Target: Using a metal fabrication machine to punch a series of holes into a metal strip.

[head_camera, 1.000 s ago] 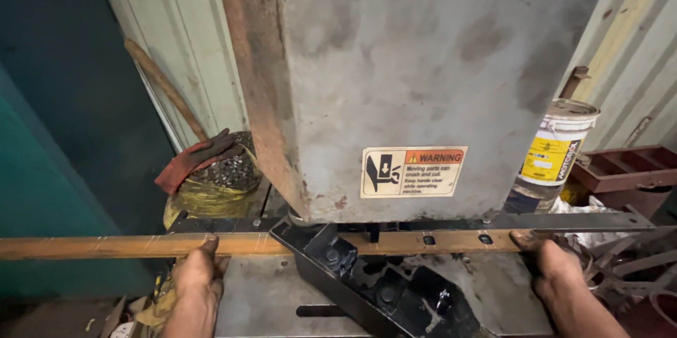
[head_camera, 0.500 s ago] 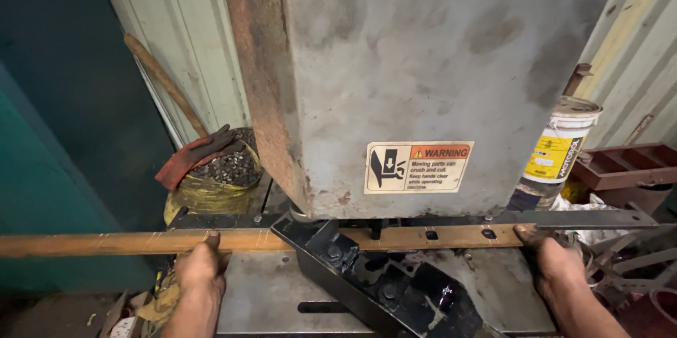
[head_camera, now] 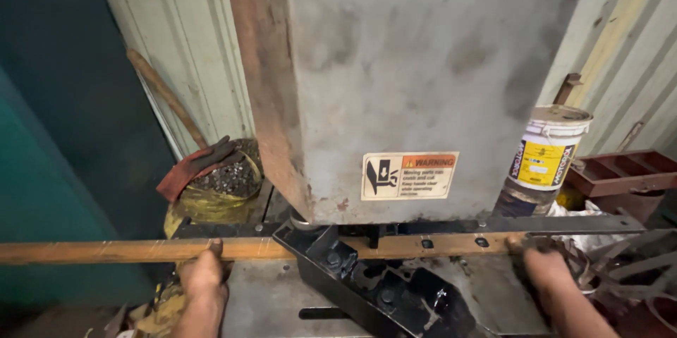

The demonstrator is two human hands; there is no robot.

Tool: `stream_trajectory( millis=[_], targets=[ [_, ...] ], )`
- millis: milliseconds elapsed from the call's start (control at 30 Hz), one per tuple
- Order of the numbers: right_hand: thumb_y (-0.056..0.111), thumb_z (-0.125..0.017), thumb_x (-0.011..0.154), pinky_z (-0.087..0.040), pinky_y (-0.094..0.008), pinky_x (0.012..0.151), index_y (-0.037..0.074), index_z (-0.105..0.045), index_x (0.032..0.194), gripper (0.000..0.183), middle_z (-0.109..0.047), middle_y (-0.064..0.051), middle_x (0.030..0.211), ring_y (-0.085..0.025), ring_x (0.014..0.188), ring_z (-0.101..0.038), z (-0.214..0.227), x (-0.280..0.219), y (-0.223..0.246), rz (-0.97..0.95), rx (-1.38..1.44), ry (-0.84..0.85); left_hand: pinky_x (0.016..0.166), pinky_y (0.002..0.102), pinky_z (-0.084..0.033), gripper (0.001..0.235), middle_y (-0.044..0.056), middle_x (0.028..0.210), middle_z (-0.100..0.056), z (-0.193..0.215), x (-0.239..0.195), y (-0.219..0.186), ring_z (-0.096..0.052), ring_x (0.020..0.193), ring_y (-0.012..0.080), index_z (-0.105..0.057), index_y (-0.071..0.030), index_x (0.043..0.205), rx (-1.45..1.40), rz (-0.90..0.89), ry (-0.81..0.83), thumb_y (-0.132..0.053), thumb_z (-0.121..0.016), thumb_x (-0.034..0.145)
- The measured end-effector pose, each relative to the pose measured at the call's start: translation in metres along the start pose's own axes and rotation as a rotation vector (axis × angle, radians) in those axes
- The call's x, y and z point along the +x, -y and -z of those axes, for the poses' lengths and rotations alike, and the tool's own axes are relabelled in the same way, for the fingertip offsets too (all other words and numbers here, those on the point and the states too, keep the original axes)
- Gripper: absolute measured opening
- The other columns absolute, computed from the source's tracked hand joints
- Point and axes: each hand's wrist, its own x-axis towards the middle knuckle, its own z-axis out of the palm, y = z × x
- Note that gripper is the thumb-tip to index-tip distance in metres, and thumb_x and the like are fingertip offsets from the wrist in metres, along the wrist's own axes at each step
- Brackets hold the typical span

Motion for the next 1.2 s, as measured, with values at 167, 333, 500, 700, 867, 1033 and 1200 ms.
stream_trajectory(
  millis=[167,333,500,700,867,1033,1200],
  targets=[
    [0.029,-0.078,0.093,-0.043,-0.044,0.104,-0.011,-0.056,0.136,0.063,-0.066,-0.030,0.125,-0.039,0.119,-0.060,0.025,-0.107,-0.014,0.268,-0.357,-0.066,0.062,0.039,-0.053,0.036,0.013,0.103,-0.070,0.004,-0.010,0.001,-0.066,0.077,0.0226,-0.065,0.005,0.121,-0.031,-0.045,0.005,-0.006,-0.076,0.089],
    [0.024,-0.073,0.090,-0.043,-0.035,0.120,0.003,-0.069,0.130,0.045,-0.071,-0.014,0.129,-0.024,0.127,-0.065,0.033,-0.107,-0.090,0.817,-0.161,0.064,0.065,0.042,-0.056,0.035,0.015,0.106,-0.069,-0.004,-0.022,-0.012,-0.068,0.081,0.0268,-0.062,0.006,0.123,-0.008,-0.005,0.013,-0.007,-0.072,0.092],
    [0.024,-0.071,0.091,-0.045,-0.035,0.113,0.000,-0.063,0.135,0.051,-0.066,-0.016,0.136,-0.025,0.129,-0.062,0.000,-0.136,-0.081,0.823,0.071,0.230,0.066,0.040,-0.057,0.036,0.014,0.108,-0.069,-0.005,-0.026,-0.016,-0.068,0.083,0.0241,-0.062,0.006,0.123,-0.026,-0.019,0.002,-0.006,-0.073,0.091],
    [0.015,-0.068,0.091,-0.047,-0.042,0.097,0.008,-0.052,0.151,0.062,-0.065,-0.017,0.142,-0.030,0.122,-0.061,-0.023,-0.166,0.068,0.015,0.206,0.319,0.065,0.041,-0.057,0.038,0.016,0.107,-0.070,-0.006,-0.029,-0.019,-0.068,0.081,0.0260,-0.061,0.007,0.125,0.035,-0.020,-0.023,-0.006,-0.073,0.092],
    [0.027,-0.065,0.097,-0.046,-0.034,0.098,0.001,-0.049,0.151,0.062,-0.068,-0.015,0.137,-0.024,0.119,-0.062,-0.069,-0.128,0.078,0.089,0.088,0.183,0.064,0.041,-0.057,0.038,0.017,0.107,-0.070,-0.003,-0.020,-0.014,-0.069,0.080,0.0265,-0.061,0.006,0.123,0.025,-0.019,-0.046,-0.009,-0.074,0.091],
    [0.035,-0.060,0.107,-0.038,-0.070,0.094,0.006,-0.045,0.164,0.066,-0.052,-0.053,0.125,-0.071,0.113,-0.047,-0.083,-0.141,0.080,-0.008,0.230,0.165,0.062,0.038,-0.054,0.035,0.015,0.103,-0.071,0.001,-0.009,-0.002,-0.067,0.077,0.0238,-0.067,0.007,0.118,0.085,-0.033,-0.057,-0.013,-0.078,0.091],
    [0.043,-0.056,0.101,-0.036,-0.037,0.112,-0.001,-0.050,0.148,0.065,-0.057,-0.024,0.144,-0.032,0.136,-0.051,-0.083,-0.126,0.058,0.443,-0.216,-0.018,0.062,0.041,-0.052,0.035,0.016,0.100,-0.071,-0.002,-0.011,-0.006,-0.064,0.073,0.0257,-0.068,0.009,0.116,0.091,0.019,-0.044,-0.015,-0.077,0.092]
  ],
)
